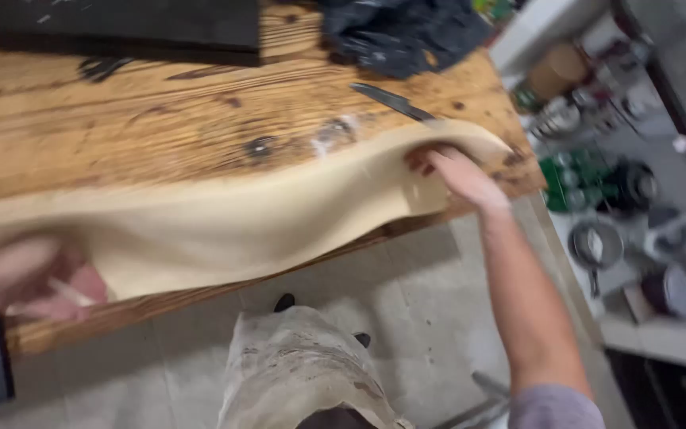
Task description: Sheeting, cutting, and shaping dough into bow-tie pastries on a baking tray
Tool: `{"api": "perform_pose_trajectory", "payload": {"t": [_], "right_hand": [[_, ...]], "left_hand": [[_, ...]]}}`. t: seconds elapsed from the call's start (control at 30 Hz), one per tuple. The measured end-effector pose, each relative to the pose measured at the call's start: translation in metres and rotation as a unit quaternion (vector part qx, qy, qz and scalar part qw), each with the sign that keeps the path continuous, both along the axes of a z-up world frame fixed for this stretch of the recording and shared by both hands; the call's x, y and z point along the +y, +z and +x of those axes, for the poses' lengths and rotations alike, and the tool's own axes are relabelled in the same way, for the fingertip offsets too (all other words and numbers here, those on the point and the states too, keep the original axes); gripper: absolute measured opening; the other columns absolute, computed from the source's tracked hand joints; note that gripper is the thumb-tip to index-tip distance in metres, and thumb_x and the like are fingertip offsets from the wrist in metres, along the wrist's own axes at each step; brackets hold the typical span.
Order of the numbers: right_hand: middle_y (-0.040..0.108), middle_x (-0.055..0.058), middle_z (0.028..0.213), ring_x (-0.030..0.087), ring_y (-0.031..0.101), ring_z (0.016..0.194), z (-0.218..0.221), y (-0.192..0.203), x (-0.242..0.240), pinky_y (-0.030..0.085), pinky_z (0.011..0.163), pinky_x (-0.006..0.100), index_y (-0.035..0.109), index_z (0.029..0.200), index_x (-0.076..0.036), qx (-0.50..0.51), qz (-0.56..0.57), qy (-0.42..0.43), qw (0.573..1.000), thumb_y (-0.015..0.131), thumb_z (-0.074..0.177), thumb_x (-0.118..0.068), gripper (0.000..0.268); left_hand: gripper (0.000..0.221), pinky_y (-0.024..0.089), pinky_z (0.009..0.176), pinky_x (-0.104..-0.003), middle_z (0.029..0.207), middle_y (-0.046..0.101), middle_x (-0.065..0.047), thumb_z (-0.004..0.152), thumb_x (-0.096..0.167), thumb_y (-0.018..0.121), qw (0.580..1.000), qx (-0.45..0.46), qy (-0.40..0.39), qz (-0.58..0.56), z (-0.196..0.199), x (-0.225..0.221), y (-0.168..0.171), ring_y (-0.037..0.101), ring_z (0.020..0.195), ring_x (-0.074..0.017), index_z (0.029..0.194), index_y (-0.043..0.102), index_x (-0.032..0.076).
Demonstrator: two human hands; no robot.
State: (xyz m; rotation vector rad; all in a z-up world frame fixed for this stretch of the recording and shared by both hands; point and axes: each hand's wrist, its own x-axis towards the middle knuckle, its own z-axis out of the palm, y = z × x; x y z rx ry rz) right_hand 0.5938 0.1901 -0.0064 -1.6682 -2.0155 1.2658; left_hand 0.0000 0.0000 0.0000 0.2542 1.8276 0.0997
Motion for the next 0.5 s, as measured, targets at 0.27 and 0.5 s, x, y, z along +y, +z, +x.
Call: {"api": "perform_pose_trajectory", "payload": {"t": [0.27, 0.5], "right_hand": [[0.067, 0.009, 0.134, 0.021, 0.066, 0.118, -0.108, -0.111, -0.111, 0.054, 0.103, 0.037, 0.062, 0.135, -0.011, -0.168, -0.124, 0.169, 0.963, 0.04, 0.106, -0.025, 0.039], [0.06, 0.002, 0.151, 0.019, 0.055, 0.142, 0.228, -0.315, -0.312, 0.039, 0.122, 0.037, 0.062, 0.144, -0.022, -0.354, -0.297, -0.105, 0.881, 0.057, 0.095, -0.035, 0.051]], "left_hand": [[0.05, 0.055, 0.053, -0.041, 0.092, 0.075, -0.026, 0.096, 0.032, 0.04, 0.997, -0.074, -0.019, 0.024, 0.019, -0.106, -0.227, 0.07, 0.069, -0.0361, 0.104, 0.072, -0.005], [0.045, 0.047, 0.102, -0.029, 0.115, 0.075, -0.002, 0.094, 0.047, 0.046, 0.966, -0.027, -0.135, 0.221, 0.172, -0.241, -0.395, 0.066, 0.109, -0.0139, 0.118, 0.067, 0.016]]}}
